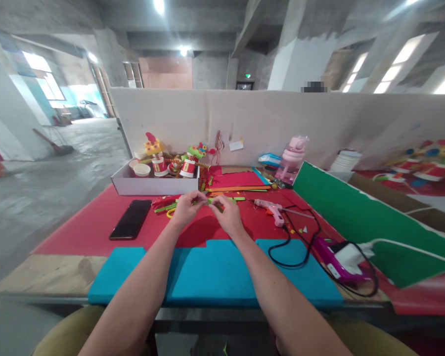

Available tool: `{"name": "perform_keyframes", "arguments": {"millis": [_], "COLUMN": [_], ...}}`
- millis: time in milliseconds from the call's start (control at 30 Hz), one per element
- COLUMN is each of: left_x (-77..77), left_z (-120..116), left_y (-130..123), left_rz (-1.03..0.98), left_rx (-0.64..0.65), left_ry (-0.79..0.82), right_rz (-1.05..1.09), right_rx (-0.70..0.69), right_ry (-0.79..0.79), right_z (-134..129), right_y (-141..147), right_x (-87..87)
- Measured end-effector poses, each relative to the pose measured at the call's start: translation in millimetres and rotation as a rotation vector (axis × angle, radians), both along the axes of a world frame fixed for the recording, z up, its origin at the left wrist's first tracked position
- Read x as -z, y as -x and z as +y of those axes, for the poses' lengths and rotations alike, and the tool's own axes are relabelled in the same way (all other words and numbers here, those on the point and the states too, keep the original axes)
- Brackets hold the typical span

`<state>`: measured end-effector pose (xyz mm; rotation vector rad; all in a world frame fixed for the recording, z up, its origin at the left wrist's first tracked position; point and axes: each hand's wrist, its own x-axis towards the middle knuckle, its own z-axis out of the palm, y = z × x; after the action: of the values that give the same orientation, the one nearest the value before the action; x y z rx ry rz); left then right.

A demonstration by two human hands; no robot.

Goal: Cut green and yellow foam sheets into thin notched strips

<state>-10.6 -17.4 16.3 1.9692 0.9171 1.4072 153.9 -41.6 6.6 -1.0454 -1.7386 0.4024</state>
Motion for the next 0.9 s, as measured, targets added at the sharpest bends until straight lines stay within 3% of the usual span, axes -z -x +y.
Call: {"name": "perform_keyframes", "arguments": {"millis": [133, 233, 333, 533, 900], "left_x": [0.5, -1.1, -2.7, -2.4, 4.6], "left_z": [1, -1, -2, 1, 6], "left_y": [-3, -2, 1, 6, 6], "left_rz": [-0.165, -0.182, -0.189, -0.060, 0.042], "left_rx": [0.117, 0.142, 0.151, 0.104, 0.100], "left_ry": [0.196, 0.262, 0.242, 0.165, 0.101], "right_rz": [0.145, 0.244, 0.297, 0.155, 0.158], "right_rx": [-0.043, -0.140, -0.183, -0.069, -0.067], "right_ry": [0.086, 0.144, 0.180, 0.083, 0.080], "right_z": [5, 9, 11, 8, 4], "right_y": [0, 1, 2, -2, 1], "right_x": [5.8, 10.9, 13.0, 10.4, 6.3]}}
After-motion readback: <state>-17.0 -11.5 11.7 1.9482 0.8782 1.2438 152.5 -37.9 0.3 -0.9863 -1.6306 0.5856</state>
